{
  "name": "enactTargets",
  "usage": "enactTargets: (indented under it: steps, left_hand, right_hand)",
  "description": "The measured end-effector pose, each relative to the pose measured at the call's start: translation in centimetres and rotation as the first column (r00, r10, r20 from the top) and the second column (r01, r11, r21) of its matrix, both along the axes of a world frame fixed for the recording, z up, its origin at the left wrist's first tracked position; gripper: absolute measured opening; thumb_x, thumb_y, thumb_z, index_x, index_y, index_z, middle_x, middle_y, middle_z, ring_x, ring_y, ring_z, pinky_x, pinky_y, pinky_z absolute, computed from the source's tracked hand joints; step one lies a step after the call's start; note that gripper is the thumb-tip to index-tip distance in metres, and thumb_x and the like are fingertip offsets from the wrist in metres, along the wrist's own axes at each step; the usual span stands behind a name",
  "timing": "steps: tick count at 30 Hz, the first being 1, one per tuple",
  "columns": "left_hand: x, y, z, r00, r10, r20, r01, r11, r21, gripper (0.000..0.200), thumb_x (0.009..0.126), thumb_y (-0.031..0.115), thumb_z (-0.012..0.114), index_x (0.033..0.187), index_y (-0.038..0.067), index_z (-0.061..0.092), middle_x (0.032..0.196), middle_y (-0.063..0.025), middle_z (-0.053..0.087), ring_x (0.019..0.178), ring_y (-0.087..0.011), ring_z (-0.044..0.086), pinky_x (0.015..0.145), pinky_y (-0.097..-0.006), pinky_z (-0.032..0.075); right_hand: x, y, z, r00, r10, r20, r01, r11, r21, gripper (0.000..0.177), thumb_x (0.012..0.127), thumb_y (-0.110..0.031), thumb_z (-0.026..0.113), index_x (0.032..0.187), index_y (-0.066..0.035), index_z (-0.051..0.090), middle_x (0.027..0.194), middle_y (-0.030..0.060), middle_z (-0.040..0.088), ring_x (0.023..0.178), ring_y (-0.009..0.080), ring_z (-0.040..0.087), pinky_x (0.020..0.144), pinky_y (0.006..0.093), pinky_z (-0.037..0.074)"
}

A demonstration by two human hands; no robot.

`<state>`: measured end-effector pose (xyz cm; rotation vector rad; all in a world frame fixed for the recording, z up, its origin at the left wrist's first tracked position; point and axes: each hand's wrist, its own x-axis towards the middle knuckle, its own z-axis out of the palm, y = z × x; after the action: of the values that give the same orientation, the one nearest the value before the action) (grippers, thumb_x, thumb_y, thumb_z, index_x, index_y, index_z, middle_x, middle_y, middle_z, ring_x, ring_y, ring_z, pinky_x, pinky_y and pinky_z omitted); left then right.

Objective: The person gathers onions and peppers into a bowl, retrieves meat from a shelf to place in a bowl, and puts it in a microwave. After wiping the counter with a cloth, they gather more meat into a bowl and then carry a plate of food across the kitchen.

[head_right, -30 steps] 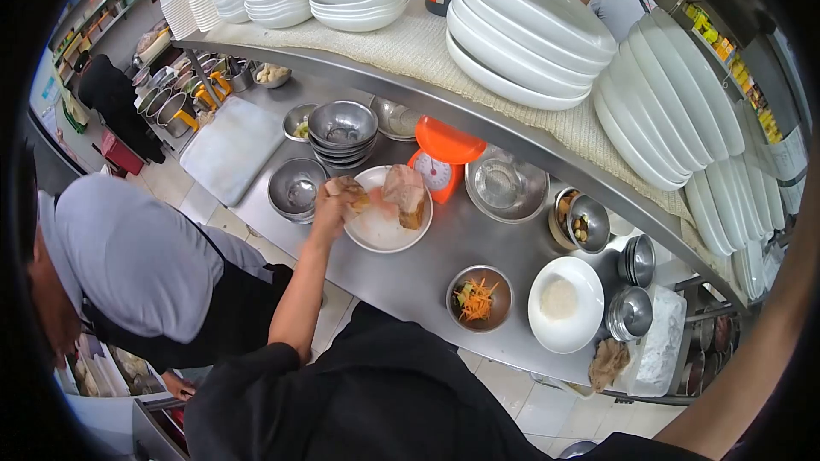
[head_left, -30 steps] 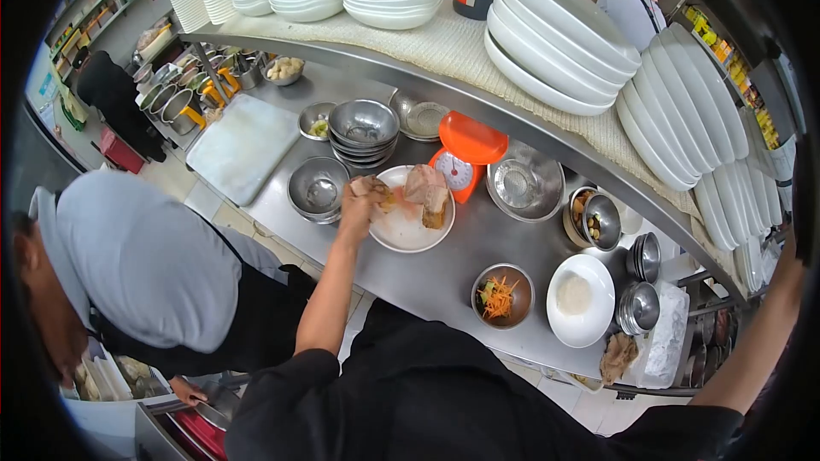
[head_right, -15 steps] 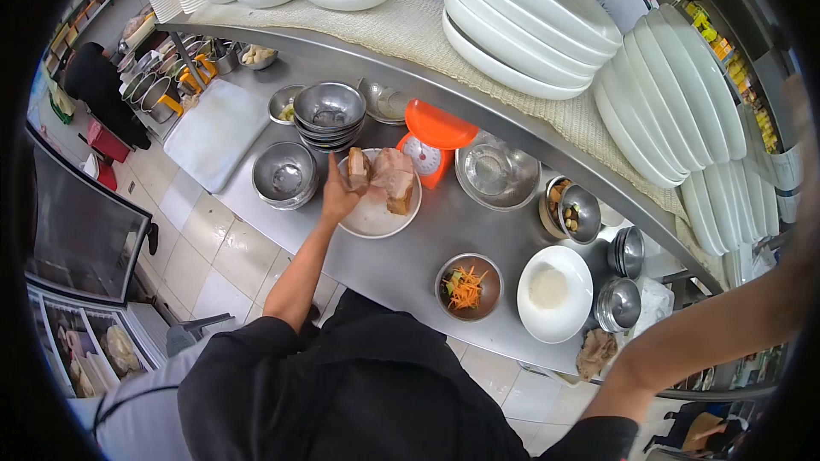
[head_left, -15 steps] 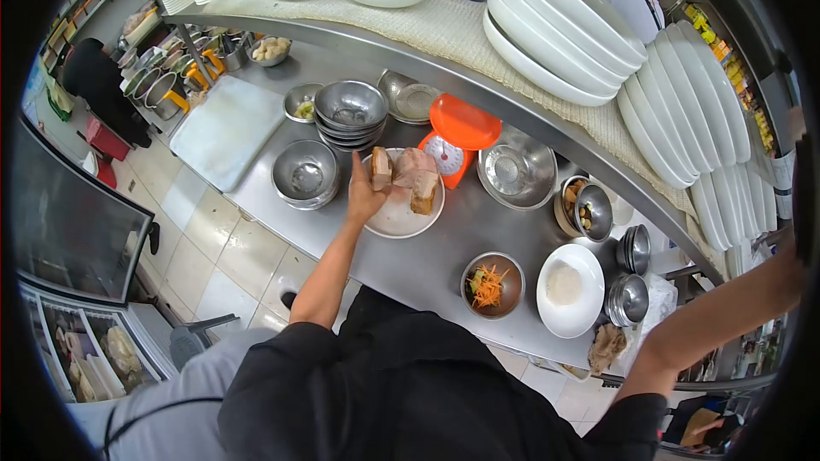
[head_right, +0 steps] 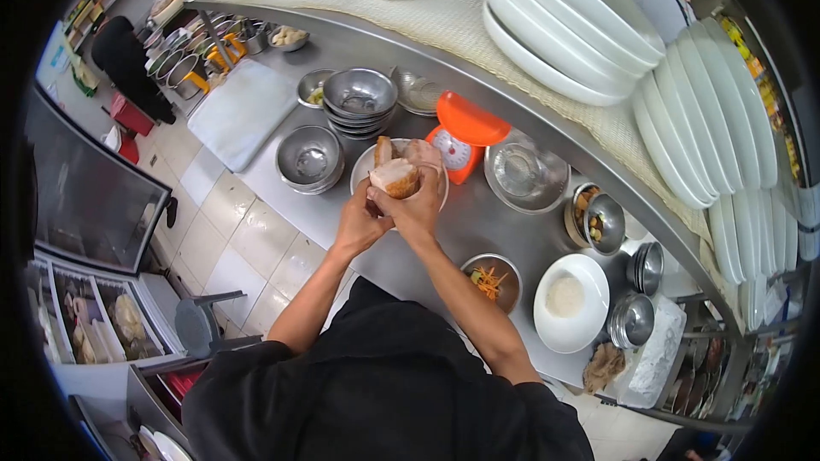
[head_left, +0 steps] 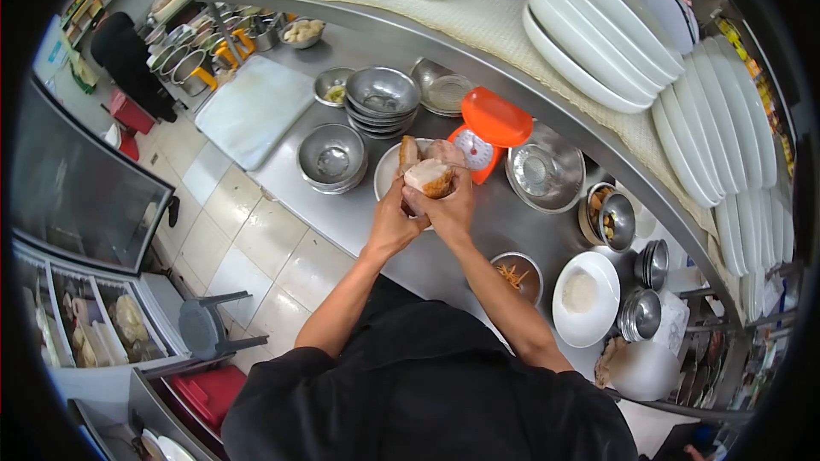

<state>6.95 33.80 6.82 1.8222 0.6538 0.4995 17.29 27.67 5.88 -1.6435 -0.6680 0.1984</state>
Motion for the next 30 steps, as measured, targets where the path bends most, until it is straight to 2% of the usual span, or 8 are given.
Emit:
enactTargets:
  steps: [7, 10, 16, 19, 21, 25, 28, 30]
  left_hand:
    - [1.3, 4.0, -8.8, 0.983, 0.059, 0.172, -0.045, 0.996, -0.081, 0.054, 0.064, 0.004, 0.074, 0.112, 0.001, 0.052, 0.089, -0.0129, 0.066, 0.078, -0.0255, 0.065, 0.067, -0.0312, 0.052]
    - [2.9, 5.0, -11.2, 0.997, 0.03, 0.076, -0.048, 0.97, 0.237, 0.054, 0.065, -0.004, 0.069, 0.116, 0.0, 0.052, 0.087, -0.0122, 0.065, 0.077, -0.0236, 0.065, 0.069, -0.0299, 0.053]
    - [4.1, 4.2, -11.7, 0.991, 0.135, 0.022, -0.135, 0.939, 0.315, 0.046, 0.07, 0.004, 0.069, 0.113, 0.0, 0.054, 0.085, -0.0164, 0.064, 0.077, -0.027, 0.065, 0.068, -0.0345, 0.051]
    - [3.2, 4.5, -10.6, 0.993, 0.092, 0.073, -0.115, 0.895, 0.431, 0.036, 0.071, 0.012, 0.069, 0.104, 0.003, 0.061, 0.091, -0.0238, 0.062, 0.082, -0.038, 0.061, 0.067, -0.0408, 0.048]
    - [2.4, 5.1, -3.0, 0.993, 0.074, -0.097, -0.03, 0.917, 0.398, 0.045, 0.069, 0.017, 0.074, 0.108, -0.001, 0.06, 0.092, -0.0191, 0.065, 0.082, -0.029, 0.065, 0.073, -0.0367, 0.051]
    - [1.4, 6.8, 16.8, 0.923, 0.008, 0.384, -0.2, 0.864, 0.462, 0.045, 0.069, 0.013, 0.074, 0.108, -0.003, 0.06, 0.097, -0.0163, 0.064, 0.088, -0.0224, 0.063, 0.075, -0.031, 0.05]
    - [0.8, 7.2, 30.7, 0.669, -0.252, 0.7, -0.482, 0.569, 0.666, 0.036, 0.073, 0.008, 0.068, 0.106, -0.004, 0.059, 0.102, -0.0144, 0.062, 0.09, -0.021, 0.061, 0.079, -0.0311, 0.048]
    - [2.2, 6.4, 38.8, 0.461, -0.416, 0.784, -0.45, 0.651, 0.611, 0.031, 0.076, 0.005, 0.065, 0.104, -0.004, 0.058, 0.103, -0.0136, 0.06, 0.093, -0.0192, 0.059, 0.079, -0.0315, 0.048]
  right_hand:
    - [1.7, -1.4, -6.4, 0.978, 0.209, 0.001, -0.209, 0.978, -0.005, 0.056, 0.065, -0.019, 0.08, 0.107, -0.004, 0.048, 0.105, 0.0117, 0.056, 0.094, 0.0256, 0.056, 0.082, 0.035, 0.045]
    - [3.2, -2.5, -6.6, 0.88, -0.11, 0.463, 0.178, 0.978, -0.107, 0.048, 0.072, -0.011, 0.072, 0.114, -0.005, 0.048, 0.111, 0.012, 0.056, 0.097, 0.0272, 0.057, 0.083, 0.0358, 0.046]
    - [4.6, -2.9, -7.3, 0.992, 0.024, -0.12, -0.047, 0.98, -0.192, 0.061, 0.071, -0.006, 0.068, 0.127, -0.005, 0.044, 0.118, 0.0165, 0.053, 0.108, 0.0312, 0.052, 0.093, 0.0365, 0.042]
    - [4.4, -4.5, -2.5, 0.949, 0.134, 0.287, -0.065, 0.969, -0.237, 0.058, 0.071, -0.01, 0.07, 0.124, -0.003, 0.047, 0.119, 0.0183, 0.053, 0.108, 0.0313, 0.053, 0.092, 0.0357, 0.043]
    - [5.1, -6.2, 4.7, 0.896, 0.165, 0.411, -0.123, 0.984, -0.126, 0.047, 0.071, -0.008, 0.069, 0.115, -0.003, 0.055, 0.118, 0.0168, 0.055, 0.107, 0.0302, 0.054, 0.09, 0.0367, 0.044]
    - [5.1, -11.9, 25.9, 0.476, -0.035, 0.879, -0.138, 0.984, 0.114, 0.037, 0.069, 0.0, 0.067, 0.105, -0.004, 0.06, 0.099, 0.0126, 0.063, 0.094, 0.0282, 0.06, 0.082, 0.0373, 0.047]
    - [4.6, -14.7, 39.2, -0.061, -0.377, 0.924, -0.061, 0.926, 0.374, 0.022, 0.072, 0.002, 0.059, 0.094, -0.001, 0.061, 0.089, 0.0118, 0.064, 0.087, 0.0237, 0.06, 0.079, 0.0339, 0.045]
    - [4.6, -13.7, 47.1, -0.028, -0.371, 0.928, -0.015, 0.929, 0.37, 0.022, 0.077, -0.011, 0.056, 0.096, -0.002, 0.062, 0.09, 0.0104, 0.064, 0.086, 0.027, 0.06, 0.08, 0.0325, 0.045]
